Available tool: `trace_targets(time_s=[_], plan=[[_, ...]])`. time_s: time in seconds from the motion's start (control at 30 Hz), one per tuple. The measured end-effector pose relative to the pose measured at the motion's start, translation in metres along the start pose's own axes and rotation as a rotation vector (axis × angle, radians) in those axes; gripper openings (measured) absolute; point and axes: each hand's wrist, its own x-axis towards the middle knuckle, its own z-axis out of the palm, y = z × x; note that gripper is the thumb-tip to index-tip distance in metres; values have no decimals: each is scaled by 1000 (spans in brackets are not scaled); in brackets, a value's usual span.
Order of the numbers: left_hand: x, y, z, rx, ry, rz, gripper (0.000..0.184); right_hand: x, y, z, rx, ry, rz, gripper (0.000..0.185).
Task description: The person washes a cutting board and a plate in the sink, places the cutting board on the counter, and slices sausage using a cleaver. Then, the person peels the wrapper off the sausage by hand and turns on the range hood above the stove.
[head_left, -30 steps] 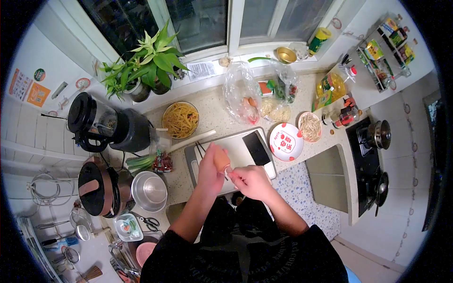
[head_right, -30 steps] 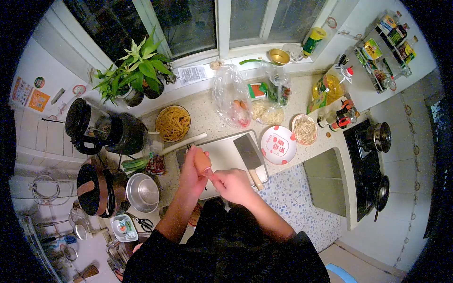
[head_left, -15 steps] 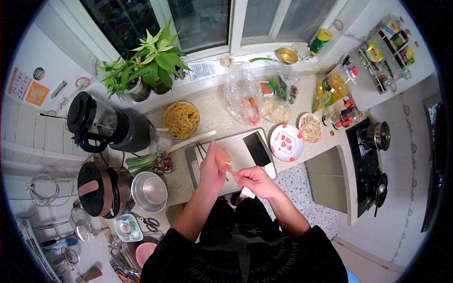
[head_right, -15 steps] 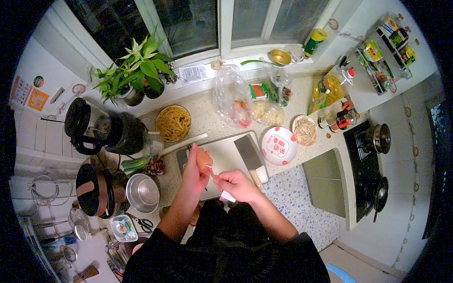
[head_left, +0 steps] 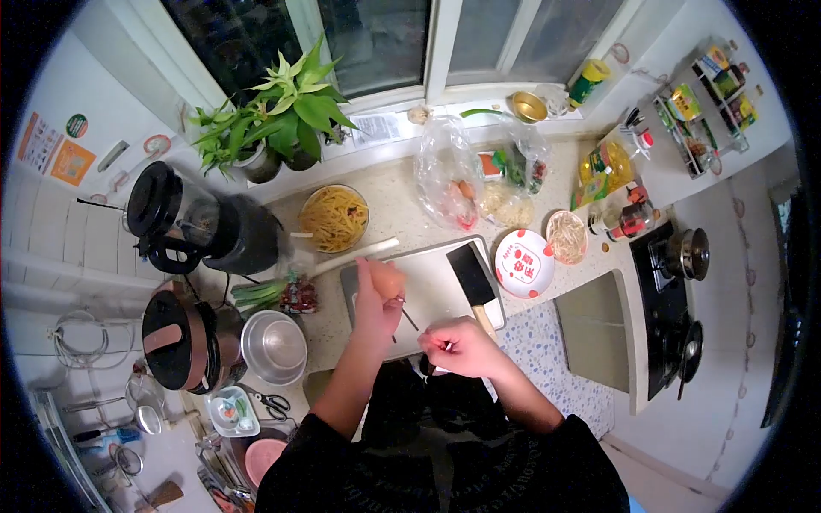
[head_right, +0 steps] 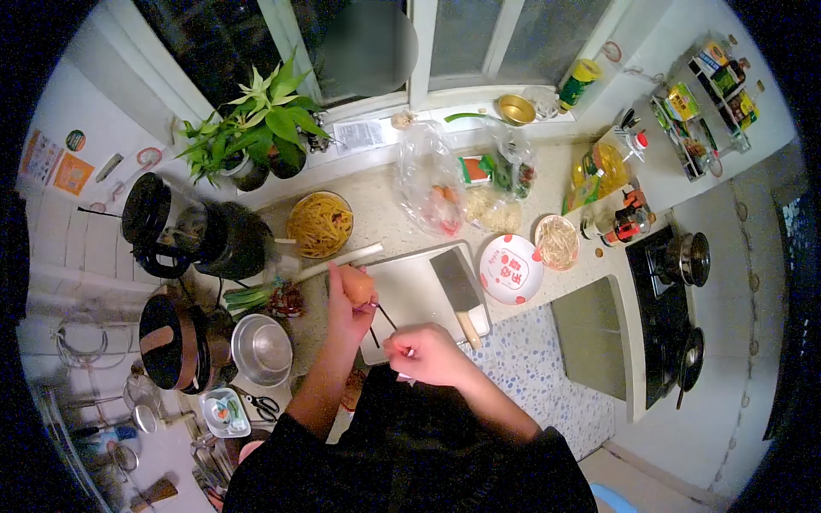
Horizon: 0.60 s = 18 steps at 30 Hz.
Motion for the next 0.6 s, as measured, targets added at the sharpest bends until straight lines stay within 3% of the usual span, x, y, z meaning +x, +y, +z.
trace_targets(time_s=[0.03, 0.13, 0.17, 0.27, 0.3, 0.4, 0.43, 0.6], plan=[[-2, 5, -5, -63, -78, -92, 46, 2, 1, -2, 21, -1, -39, 11], [-7, 11, -8, -192, -60, -55, 46, 6, 16, 5, 149, 188, -149, 23], [-10, 14, -10, -230, -39, -56, 45, 3, 25, 3, 230, 123, -23, 30], [-21, 19, -22, -341, 16, -52, 42, 2, 58, 16, 536, 143, 55, 30], [-25, 21, -27, -370, 18, -49, 41, 1, 68, 16, 375, 130, 23, 28], [-39, 20, -45, -393, -5, 28, 44, 13, 72, 35, 485, 179, 0, 25], [-51, 19, -39, -405, 1, 63, 47, 13, 79, 48, 631, 215, 97, 23], [-94, 5, -40, -439, 31, 278, 50, 20, 79, 82, 407, 52, 289, 19]])
